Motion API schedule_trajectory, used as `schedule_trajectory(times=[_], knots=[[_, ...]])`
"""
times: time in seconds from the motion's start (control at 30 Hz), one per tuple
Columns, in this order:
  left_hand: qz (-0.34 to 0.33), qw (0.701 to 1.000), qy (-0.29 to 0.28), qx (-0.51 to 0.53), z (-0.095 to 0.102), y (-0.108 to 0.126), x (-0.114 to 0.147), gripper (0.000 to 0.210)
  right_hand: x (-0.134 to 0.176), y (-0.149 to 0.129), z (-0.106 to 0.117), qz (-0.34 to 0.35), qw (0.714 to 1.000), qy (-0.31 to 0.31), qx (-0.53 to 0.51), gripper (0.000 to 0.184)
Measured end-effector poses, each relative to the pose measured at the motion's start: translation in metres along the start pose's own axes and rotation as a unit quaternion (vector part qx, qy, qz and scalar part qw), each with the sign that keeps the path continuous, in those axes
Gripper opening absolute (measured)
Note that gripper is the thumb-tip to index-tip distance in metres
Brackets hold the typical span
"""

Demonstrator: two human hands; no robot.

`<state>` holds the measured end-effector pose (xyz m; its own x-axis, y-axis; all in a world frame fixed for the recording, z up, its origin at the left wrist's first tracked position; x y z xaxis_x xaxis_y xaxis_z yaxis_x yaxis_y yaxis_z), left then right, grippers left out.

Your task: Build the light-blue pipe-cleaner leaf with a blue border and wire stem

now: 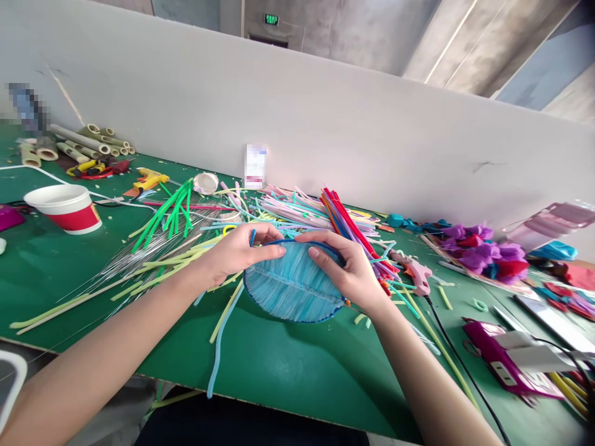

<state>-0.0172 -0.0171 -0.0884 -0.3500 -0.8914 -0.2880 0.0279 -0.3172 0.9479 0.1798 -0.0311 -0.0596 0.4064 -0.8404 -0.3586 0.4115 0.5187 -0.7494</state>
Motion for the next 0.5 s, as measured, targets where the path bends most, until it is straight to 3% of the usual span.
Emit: schedule_trajectory(times=[0.27,0.5], knots=[[0.067,0.994,-0.051,0.069,0.0007,-0.0056,0.0033,0.033,0.0022,0.0014,0.0033,0.007,1.0,0.024,-0.012,0.022],[0.09,0.993,0.008,0.081,0.0033,-0.0102,0.001,0.037,0.0007,0.0033,0.0029,0.011,1.0,0.015,-0.006,0.021]])
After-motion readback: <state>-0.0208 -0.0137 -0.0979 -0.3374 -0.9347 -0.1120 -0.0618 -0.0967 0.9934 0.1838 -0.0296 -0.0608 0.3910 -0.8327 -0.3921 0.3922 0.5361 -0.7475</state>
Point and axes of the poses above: each hand's wrist, its own x-axis away from the middle knuckle, its own z-axis out of the back of the hand, y = z × x, the point moved 4 cm from there along -x, towards the middle knuckle, and after that the axes turned 9 degrees about -z, right-handed, at the moved point
